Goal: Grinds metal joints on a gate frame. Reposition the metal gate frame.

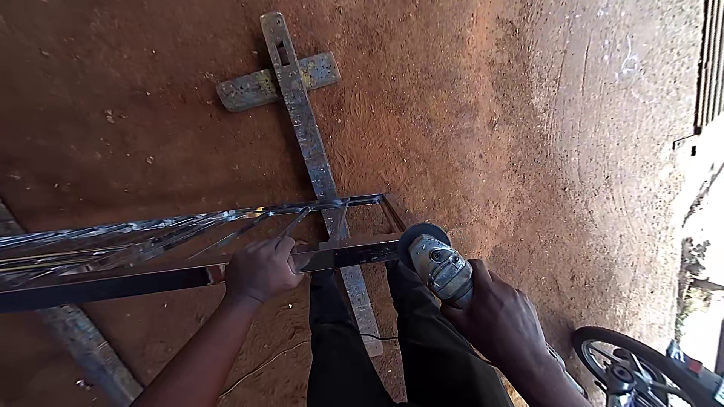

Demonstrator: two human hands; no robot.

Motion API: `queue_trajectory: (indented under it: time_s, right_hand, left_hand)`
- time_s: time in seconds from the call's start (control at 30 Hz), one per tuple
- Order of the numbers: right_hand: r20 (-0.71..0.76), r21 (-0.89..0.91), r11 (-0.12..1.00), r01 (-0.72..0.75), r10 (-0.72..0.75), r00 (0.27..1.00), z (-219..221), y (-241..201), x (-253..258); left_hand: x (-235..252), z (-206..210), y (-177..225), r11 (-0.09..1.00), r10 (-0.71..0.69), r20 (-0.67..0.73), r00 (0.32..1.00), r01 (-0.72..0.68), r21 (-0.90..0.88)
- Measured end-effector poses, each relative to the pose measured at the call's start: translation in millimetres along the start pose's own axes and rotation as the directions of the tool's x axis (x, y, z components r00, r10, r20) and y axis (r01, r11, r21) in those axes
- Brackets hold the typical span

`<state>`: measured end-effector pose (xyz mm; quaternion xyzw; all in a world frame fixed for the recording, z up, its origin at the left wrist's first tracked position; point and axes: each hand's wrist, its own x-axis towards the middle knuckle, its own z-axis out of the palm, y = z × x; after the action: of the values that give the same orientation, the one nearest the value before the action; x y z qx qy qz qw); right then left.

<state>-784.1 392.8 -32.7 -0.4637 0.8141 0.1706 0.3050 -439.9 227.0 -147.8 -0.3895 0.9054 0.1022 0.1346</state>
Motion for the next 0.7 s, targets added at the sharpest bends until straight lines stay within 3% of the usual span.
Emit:
queue_trajectory:
  time_s: [0.33,0.53,0.63,0.7]
  right_hand:
    - [0.118,0.026,0.997,-0.071,0.067,0.991,-0.7,-3.2,0.2]
    - [0.185,0.217,0.947,-0.237,0.199,0.963,7.1,51.8,-8.7]
    - [0.359,0.566,0.758,-0.325,0.128,0.924,23.6,87.0,-3.3]
    - [0.451,0.787,0.473,-0.396,-0.002,0.893,50.7,105.0,4.7]
  left_hand:
    - [1.1,-3.1,1.3,1.000,-0.006,0.006,1.000,0.006,-0.024]
    - [1.3,-1.6,0.2,1.000,-0.003,-0.015,1.000,0.003,-0.004]
    - [2.8,-1.2,-0.5,1.000,0.018,-0.033,0.999,-0.018,-0.001]
    - [2.2,-1.6,-0.7,1.000,0.021,-0.017,1.000,-0.020,0.016]
